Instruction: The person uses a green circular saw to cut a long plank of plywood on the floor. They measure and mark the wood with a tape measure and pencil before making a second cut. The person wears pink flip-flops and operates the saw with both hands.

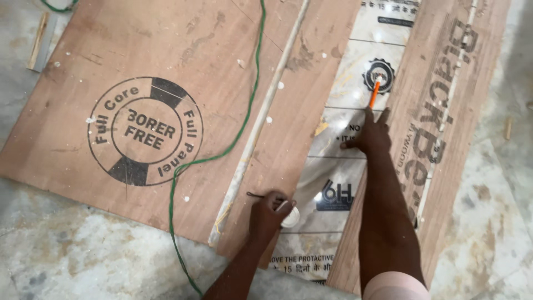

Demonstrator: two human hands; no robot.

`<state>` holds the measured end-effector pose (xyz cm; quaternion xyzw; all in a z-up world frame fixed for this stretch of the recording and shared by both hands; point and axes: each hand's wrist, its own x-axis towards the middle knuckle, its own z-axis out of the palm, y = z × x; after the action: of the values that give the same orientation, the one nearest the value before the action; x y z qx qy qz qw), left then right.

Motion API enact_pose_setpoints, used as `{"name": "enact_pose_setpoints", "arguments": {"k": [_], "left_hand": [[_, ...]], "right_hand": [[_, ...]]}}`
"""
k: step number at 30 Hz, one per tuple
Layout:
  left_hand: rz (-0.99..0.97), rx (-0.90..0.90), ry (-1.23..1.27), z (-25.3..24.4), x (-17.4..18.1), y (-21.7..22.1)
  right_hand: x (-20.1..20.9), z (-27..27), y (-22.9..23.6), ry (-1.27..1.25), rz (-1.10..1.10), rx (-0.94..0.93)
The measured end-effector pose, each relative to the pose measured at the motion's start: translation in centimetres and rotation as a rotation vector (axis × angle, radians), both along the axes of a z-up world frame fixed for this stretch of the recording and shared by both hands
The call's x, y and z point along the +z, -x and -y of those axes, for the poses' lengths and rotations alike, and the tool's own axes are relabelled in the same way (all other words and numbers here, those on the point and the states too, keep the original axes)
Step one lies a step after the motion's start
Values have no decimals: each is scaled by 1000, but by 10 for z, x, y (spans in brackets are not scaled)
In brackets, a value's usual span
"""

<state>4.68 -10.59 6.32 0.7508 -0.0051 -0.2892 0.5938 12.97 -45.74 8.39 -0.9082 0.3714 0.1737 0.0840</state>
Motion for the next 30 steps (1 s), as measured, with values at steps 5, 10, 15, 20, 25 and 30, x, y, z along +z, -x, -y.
{"name": "enact_pose_setpoints", "arguments": {"k": [5,10,15,20,25,30], "left_hand": [[-24,-15,-71,2,5,-5],[0,-66,-131,0,7,-2],[148,-61,-86,-2,-11,5],[111,-95,-107,-5,-26,15],[-184,-71,190,-10,-29,16],[-259,-255,265,23,-7,61]], "right_hand": [[-6,12,-10,64,-99,131],[-25,-10,24,-371,403,-395],[-63,-84,98,202,520,-2],[-85,-147,188,-503,969,-628],[-40,-167,273,-1213,1171,-1072],[67,-183,306,-1036,1083,-915]]}}
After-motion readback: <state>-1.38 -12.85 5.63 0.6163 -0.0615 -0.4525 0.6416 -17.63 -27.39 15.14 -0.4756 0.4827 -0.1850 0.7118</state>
